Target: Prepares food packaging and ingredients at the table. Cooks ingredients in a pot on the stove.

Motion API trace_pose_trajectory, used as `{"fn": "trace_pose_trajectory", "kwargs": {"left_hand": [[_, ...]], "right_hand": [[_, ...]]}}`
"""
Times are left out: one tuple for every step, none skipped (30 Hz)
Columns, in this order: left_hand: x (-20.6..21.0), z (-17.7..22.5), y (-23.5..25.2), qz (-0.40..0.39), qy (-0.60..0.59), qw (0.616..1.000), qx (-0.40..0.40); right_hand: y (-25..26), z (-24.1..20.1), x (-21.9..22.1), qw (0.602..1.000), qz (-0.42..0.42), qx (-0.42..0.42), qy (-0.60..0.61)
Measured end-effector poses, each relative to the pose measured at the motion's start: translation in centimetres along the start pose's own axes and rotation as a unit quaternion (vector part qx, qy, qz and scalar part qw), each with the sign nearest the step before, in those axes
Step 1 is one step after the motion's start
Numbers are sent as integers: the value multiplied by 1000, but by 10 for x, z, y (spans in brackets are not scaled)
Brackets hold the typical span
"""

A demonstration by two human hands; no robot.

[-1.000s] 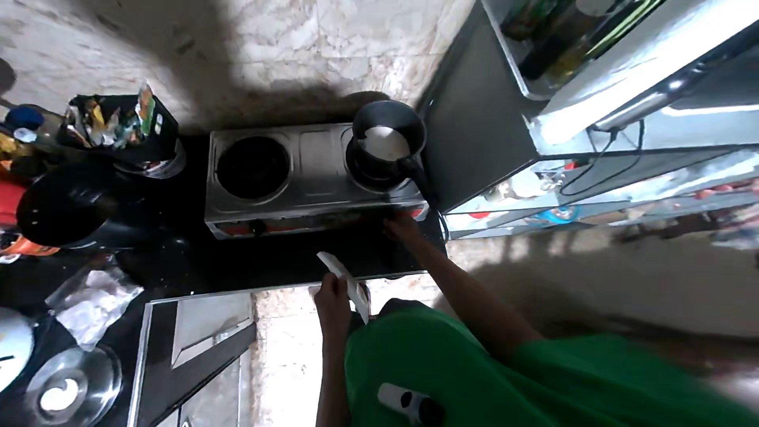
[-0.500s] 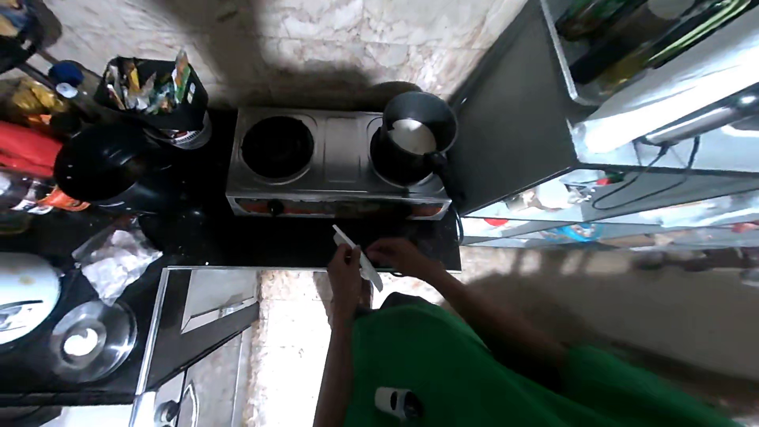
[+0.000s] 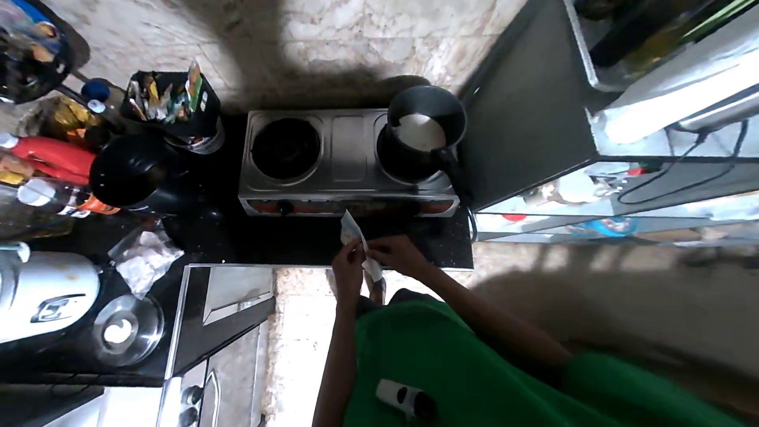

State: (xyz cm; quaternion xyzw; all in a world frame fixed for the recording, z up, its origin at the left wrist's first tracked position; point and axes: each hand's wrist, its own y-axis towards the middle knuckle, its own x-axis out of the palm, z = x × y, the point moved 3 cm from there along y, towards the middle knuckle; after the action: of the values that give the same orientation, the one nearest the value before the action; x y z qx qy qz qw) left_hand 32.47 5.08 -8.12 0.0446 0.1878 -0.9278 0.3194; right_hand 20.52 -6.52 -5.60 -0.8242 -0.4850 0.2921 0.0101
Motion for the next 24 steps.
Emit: {"fn": "trace_pose_trajectory", "kwargs": {"left_hand": [[0,-1,0,-4,-11,1000,4],[0,-1,0,-7,-21,1000,4],[0,-1,0,-8,-29,1000,3],[1,0,0,-6,-34,999,1],[1,2,-1,-5,-34,999,0],[1,4,-1,-4,-30,1000,0],[1,5,-1,-3,-27,1000,-1],[1,5,-2,-2,-24,1000,-3],[1,4,-1,-1,-21,1000,-5],[1,4,-1,-1,-17,1000,-5],[1,3,-1,-1,-15,1000,-5],[1,3,-1,-2,-14,1000,-4],[1,2,-1,-1,-14,1000,-3],[1,2,-1,-1,-13,1000,-2],[1,2,-1,0,-11,1000,-2],[1,2,0,1,-13,1000,-2],[1,1,0,2,-14,1000,-2],[1,1,0,3,-15,1000,0],[1,1,0,2,-16,1000,1],[1,1,0,0,-16,1000,1],[2,1,1,-2,-15,1000,1],[2,1,1,-3,-14,1000,0],[2,2,1,-2,-10,1000,0],[2,2,2,0,-7,1000,3]], "right_hand": [[1,0,0,1000,0,4,3],[2,0,-1,1000,-3,9,4],[3,0,-1,1000,-5,13,7],[4,-1,-2,1000,-9,16,11],[5,-1,-4,1000,-14,19,16],[6,0,-4,999,-19,22,21],[7,0,-4,999,-22,22,26],[8,1,-4,999,-25,22,31],[9,3,-3,999,-27,20,37],[10,4,-4,999,-28,17,41],[11,4,-4,998,-29,13,46],[12,5,-4,998,-32,12,49],[12,4,-5,998,-38,13,50],[13,3,-6,998,-42,14,50],[13,2,-7,998,-44,15,48],[14,2,-7,998,-47,17,47],[14,1,-8,998,-48,19,48],[14,1,-8,997,-50,21,51],[15,1,-8,997,-51,25,55],[15,2,-8,997,-53,28,57],[15,2,-8,996,-54,30,58],[15,2,-9,996,-56,30,58],[15,1,-9,996,-58,30,58],[15,1,-10,996,-59,30,58]]}}
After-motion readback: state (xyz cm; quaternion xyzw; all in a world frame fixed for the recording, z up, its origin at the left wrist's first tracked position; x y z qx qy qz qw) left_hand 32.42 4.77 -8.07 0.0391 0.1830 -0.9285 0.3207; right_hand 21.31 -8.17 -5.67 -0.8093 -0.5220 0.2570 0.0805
